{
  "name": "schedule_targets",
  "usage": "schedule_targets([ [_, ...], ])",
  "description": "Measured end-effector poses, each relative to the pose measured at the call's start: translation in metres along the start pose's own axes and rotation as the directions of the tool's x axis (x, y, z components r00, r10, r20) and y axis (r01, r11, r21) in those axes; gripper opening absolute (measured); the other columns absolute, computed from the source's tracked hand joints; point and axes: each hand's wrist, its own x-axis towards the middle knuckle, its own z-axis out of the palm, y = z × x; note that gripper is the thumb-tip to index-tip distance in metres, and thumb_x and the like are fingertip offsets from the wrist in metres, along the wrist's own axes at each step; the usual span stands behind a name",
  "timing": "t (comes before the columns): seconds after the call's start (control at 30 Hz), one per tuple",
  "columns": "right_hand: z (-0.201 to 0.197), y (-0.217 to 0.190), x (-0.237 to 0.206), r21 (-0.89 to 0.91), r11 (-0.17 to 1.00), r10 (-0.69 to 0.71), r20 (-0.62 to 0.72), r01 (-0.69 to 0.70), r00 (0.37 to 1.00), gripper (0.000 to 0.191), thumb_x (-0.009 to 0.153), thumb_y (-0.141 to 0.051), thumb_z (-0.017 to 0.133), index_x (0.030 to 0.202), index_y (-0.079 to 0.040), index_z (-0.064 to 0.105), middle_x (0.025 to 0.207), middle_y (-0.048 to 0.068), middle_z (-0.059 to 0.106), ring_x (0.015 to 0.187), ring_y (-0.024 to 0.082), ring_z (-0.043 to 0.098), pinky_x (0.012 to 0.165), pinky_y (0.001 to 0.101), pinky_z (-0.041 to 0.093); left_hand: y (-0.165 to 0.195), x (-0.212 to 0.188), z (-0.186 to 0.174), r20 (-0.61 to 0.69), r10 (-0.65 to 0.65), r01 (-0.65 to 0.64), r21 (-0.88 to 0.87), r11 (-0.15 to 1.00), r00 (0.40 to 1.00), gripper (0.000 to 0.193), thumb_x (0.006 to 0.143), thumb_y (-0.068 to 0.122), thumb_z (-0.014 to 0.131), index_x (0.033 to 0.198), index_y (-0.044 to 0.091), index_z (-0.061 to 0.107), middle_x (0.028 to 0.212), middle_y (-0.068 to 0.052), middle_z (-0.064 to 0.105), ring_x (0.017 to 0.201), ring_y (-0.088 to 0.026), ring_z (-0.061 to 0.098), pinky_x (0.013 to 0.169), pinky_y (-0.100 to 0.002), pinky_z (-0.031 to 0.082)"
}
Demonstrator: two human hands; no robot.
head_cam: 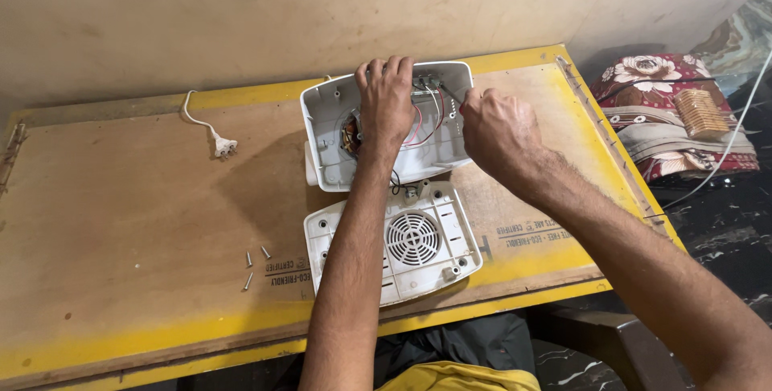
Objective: The person unscrews the base screws of a small white electric appliance with a red screwdriver, opens the housing and works on the internal motor and wiring by hand, then flips the appliance over and drives the base screws back in to reassemble it.
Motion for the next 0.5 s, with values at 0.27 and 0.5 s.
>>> schedule_targets([
  [0.27,-0.007,-0.003,0.001,0.003,0.994,0.107,0.194,-0.11,0.975,0.039,0.108,-0.021,0.047,0.083,-0.002,0.07,0.059,0.016,0.065,0.048,0.028,0.065,0.045,0.0464,0.053,0.0,0.0,0.001,0.014,-0.003,0.003,0.002,1.0,1.0,0.051,0.075,-0.009,0.066,0.123,0.007,0.064,0.123,-0.008,0.066,0.119,-0.029,0.056,0.114,-0.05,0.031],
  [0.5,-0.009,0.017,0.011,0.077,0.981,0.153,0.278,-0.18,0.948,0.044,0.109,-0.028,0.048,0.083,-0.002,0.074,0.068,0.024,0.068,0.057,0.035,0.067,0.057,0.0483,0.053,-0.001,0.0,0.001,-0.002,0.002,-0.002,-0.001,1.0,1.0,0.05,0.074,-0.009,0.066,0.122,0.006,0.064,0.122,-0.008,0.066,0.119,-0.03,0.056,0.114,-0.049,0.031],
])
